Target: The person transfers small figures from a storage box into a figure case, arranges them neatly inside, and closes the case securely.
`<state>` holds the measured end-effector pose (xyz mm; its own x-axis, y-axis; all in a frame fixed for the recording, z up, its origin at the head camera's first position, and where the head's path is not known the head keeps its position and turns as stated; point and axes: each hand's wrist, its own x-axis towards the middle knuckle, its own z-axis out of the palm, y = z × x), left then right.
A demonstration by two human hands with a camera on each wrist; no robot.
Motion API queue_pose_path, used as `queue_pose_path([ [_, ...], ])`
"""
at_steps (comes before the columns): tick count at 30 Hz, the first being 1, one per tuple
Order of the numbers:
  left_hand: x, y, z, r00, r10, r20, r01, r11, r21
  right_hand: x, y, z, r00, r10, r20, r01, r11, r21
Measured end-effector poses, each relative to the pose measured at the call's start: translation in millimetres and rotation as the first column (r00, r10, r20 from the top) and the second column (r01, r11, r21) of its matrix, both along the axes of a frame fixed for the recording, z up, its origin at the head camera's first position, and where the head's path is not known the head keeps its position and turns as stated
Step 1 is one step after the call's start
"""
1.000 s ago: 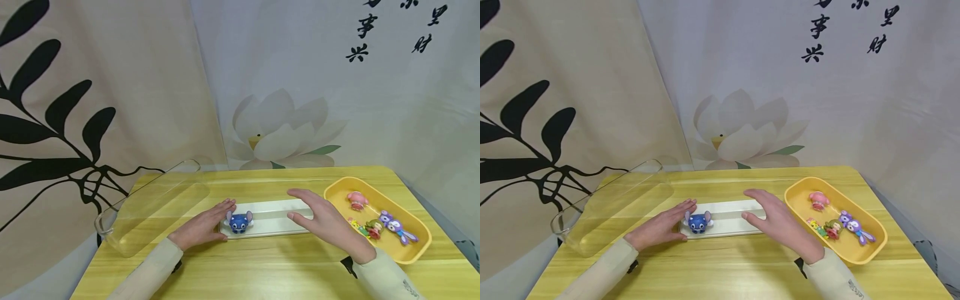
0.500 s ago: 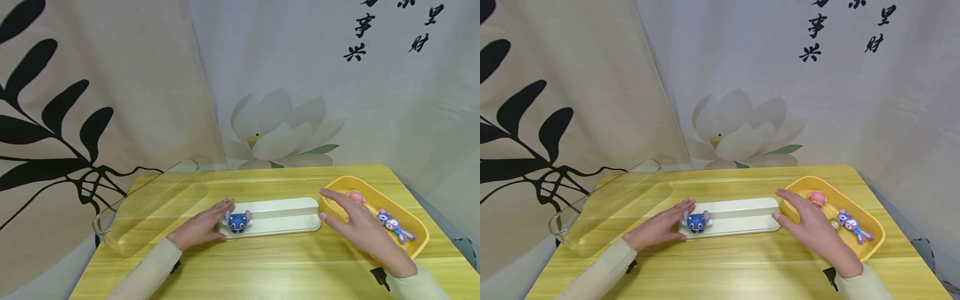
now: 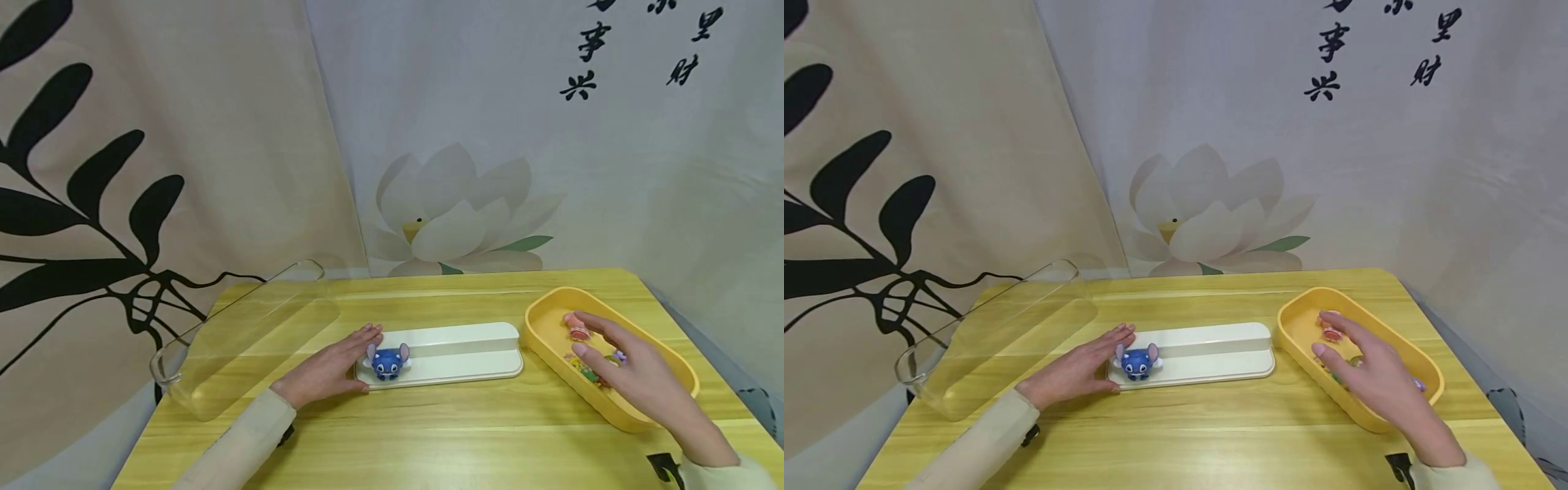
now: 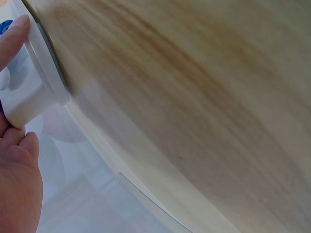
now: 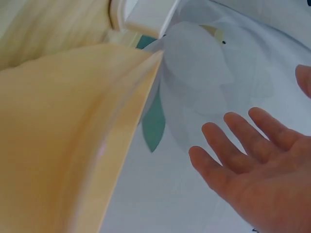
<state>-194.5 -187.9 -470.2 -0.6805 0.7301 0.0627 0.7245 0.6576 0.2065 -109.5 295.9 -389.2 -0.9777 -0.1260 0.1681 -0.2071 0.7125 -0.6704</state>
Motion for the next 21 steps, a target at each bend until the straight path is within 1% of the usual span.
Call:
queue_pose_path([
  [1, -0.1, -0.1, 0.0, 1.0, -0.001, -0.001, 0.001, 1.0, 0.001, -0.1, 2.2, -1.0, 1.0, -0.003, 0.001, 0.003, 1.0, 0.001],
  [3, -0.1, -0.4, 0.0, 1.0, -0.002, -0.001, 0.002, 1.0, 0.001, -1.7, 6.9, -4.0, 1.0, -0.018, -0.021, 0.019, 0.999, 0.038],
  [8, 0.1, -0.7, -0.2, 1.0, -0.004, 0.002, 0.004, 1.0, 0.008, -6.5, 18.0, -10.5, 0.998, -0.013, -0.056, 0.018, 0.996, 0.091],
  [13, 0.8, -0.2, 0.0, 1.0, 0.003, 0.01, -0.003, 1.0, 0.005, -10.9, 27.0, -18.3, 1.0, -0.019, -0.01, 0.019, 0.995, 0.098],
  [17, 1.0, 0.2, 0.7, 1.0, 0.0, 0.006, 0.0, 1.0, 0.003, -13.9, 30.7, -24.9, 1.0, -0.024, 0.006, 0.023, 0.994, 0.108],
  [21, 0.5, 0.1, 0.5, 1.0, -0.003, 0.002, 0.003, 1.0, 0.0, -18.0, 30.7, -32.3, 1.0, -0.007, 0.025, 0.005, 0.997, 0.077],
])
